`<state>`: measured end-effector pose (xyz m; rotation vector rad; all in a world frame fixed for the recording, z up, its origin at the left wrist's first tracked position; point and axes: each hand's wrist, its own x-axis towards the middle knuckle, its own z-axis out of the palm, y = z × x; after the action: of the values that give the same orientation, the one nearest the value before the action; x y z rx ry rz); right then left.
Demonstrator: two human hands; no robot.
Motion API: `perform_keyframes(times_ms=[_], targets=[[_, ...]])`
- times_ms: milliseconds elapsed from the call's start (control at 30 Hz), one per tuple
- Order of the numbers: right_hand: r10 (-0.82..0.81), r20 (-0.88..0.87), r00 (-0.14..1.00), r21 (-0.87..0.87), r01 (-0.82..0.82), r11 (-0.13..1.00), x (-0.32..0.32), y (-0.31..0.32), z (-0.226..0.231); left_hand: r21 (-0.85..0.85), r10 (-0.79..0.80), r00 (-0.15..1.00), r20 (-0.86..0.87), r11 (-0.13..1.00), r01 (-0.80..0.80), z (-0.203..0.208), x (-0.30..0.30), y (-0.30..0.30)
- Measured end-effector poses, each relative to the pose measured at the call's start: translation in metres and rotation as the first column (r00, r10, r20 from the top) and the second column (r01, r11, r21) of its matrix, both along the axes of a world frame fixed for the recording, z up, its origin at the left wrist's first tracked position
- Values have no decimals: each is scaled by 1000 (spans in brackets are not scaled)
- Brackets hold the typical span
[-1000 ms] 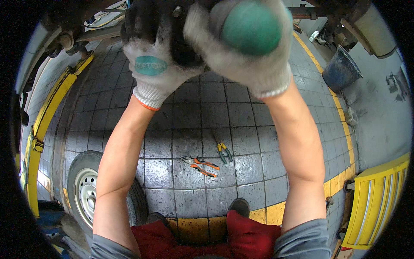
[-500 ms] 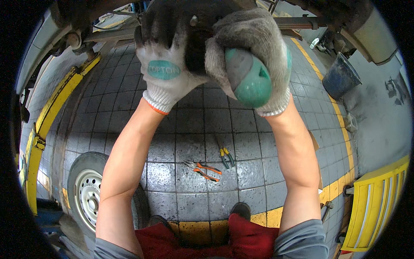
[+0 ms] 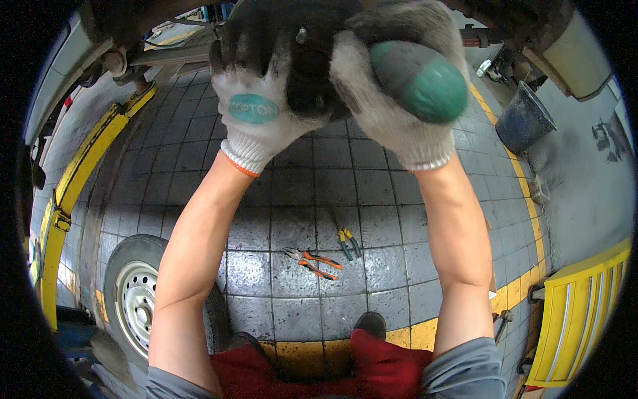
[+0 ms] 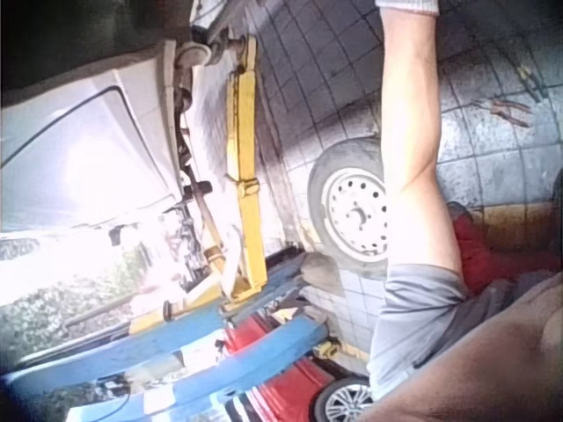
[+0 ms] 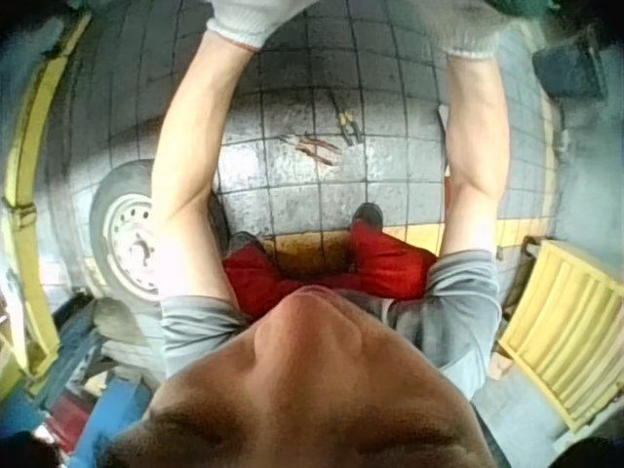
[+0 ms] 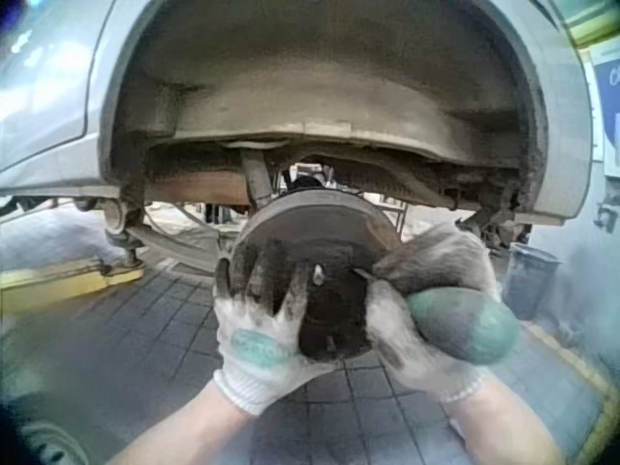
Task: The person removes a brake drum from a vehicle's wheel hub using pliers and a screwdriver. They then use a screwdriver to scrape and clean the surface of the hub assembly.
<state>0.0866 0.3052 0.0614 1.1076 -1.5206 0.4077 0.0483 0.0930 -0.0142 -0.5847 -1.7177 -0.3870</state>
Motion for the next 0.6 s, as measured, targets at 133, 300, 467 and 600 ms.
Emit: perform_keyframes(times_ms=[133, 300, 467, 600], targets=[[66, -97, 993, 123, -54, 991, -21, 17, 2, -40, 152, 985, -79, 987, -156, -5, -2, -12], [-330, -240, 913, 207, 381, 901, -8, 14, 16, 19, 28, 1000, -13, 999, -28, -3, 6, -3], [-223, 11, 975, -119, 222, 968, 0, -12, 2, 34, -48, 999, 10, 998, 47, -3, -11, 5], [-112, 46, 993, -73, 115, 991, 14, -10, 7, 11, 11, 1000, 17, 1000, -12, 0, -5, 2]])
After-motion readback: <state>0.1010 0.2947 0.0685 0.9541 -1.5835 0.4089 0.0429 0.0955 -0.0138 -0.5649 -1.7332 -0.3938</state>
